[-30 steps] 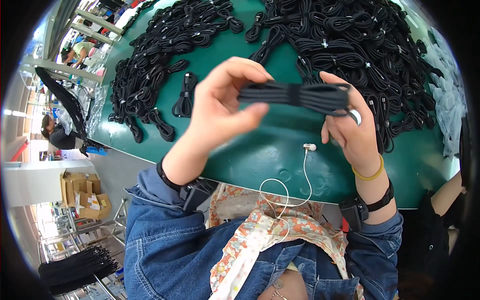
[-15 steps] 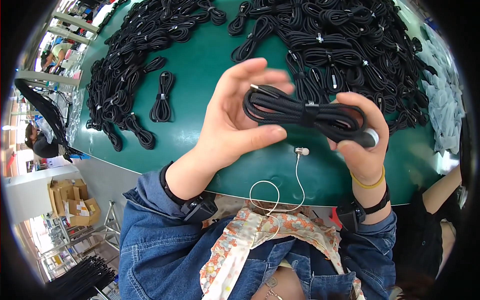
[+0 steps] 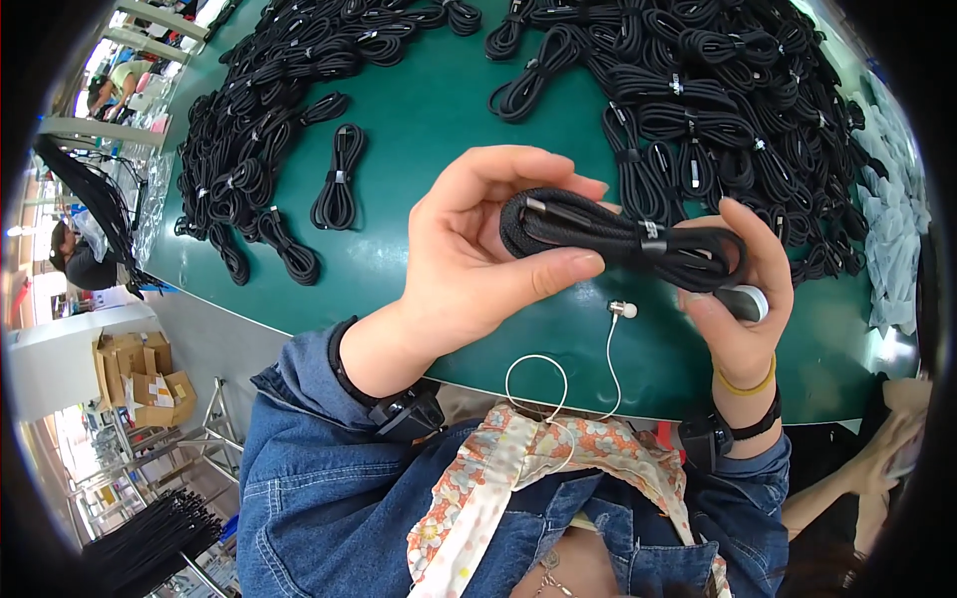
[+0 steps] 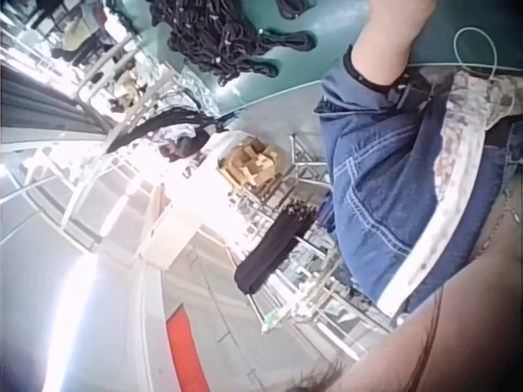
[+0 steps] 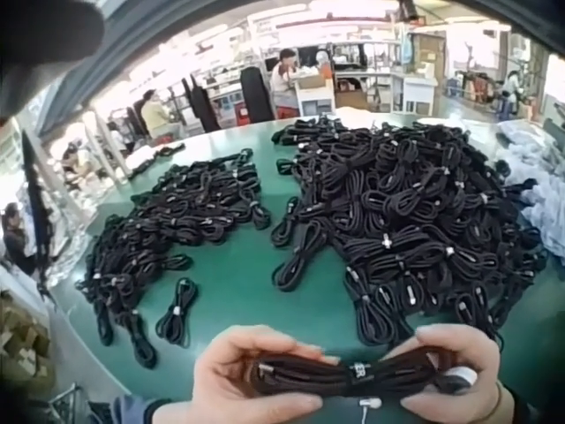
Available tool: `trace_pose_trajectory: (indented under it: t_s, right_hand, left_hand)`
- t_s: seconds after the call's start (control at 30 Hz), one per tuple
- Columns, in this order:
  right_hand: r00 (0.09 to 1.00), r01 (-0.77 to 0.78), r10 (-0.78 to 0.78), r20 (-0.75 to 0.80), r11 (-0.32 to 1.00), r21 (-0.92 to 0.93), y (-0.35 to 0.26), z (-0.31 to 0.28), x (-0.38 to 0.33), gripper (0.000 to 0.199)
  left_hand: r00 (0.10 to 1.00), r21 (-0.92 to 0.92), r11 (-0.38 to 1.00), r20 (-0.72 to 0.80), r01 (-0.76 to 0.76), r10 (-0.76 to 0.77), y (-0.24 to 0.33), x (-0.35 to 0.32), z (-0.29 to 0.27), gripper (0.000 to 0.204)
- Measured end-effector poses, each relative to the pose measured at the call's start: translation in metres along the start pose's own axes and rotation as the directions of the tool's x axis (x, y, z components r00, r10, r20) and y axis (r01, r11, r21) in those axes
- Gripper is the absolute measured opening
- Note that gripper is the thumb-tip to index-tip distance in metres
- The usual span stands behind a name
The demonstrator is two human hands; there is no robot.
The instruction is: Inspecting and sorting bundled black USB cables at a factory workstation.
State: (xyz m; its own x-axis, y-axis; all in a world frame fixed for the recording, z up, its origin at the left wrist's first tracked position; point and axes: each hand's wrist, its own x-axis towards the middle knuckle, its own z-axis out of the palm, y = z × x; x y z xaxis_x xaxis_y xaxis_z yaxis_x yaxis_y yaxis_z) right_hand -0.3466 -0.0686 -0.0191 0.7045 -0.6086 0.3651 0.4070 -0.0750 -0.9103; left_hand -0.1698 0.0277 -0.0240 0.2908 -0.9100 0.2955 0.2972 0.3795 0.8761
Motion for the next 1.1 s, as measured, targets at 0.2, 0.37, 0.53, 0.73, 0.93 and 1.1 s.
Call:
trace_pose_trajectory:
  t_s: [0.2, 0.37, 0.53, 0.73, 0.93, 1.1]
  right_hand:
    - [0.997, -0.072, 0.072, 0.009, 0.997, -0.033, 0.004, -0.009, -0.007, 0.044]
    - [0.996, -0.091, 0.09, -0.014, 0.994, -0.066, 0.007, -0.007, -0.008, 0.041]
    - [0.948, -0.317, 0.315, -0.036, 0.942, -0.108, -0.002, -0.016, -0.008, 0.033]
    - [0.973, -0.223, 0.224, -0.046, 0.974, 0.03, 0.002, -0.005, -0.004, 0.022]
    - [0.981, -0.179, 0.18, -0.066, 0.984, 0.011, 0.002, -0.005, -0.005, 0.013]
    - [0.976, -0.212, 0.212, -0.056, 0.977, 0.014, -0.01, -0.013, -0.001, 0.013]
  left_hand:
    - [0.995, 0.026, 0.997, -0.058, 0.078, -0.077, 0.004, -0.001, 0.0, 0.048]
    - [0.991, 0.064, 0.992, -0.084, 0.106, -0.101, 0.006, -0.003, 0.002, 0.052]
    - [0.999, 0.034, 0.999, -0.03, 0.038, -0.037, 0.001, -0.002, -0.001, 0.046]
    - [0.996, -0.047, 0.997, -0.061, 0.055, -0.058, -0.004, -0.001, -0.002, 0.045]
    - [0.989, -0.089, 0.986, 0.043, 0.143, -0.14, -0.007, 0.001, -0.008, 0.037]
    - [0.978, 0.101, 0.973, 0.022, 0.206, -0.209, 0.016, 0.01, -0.012, 0.037]
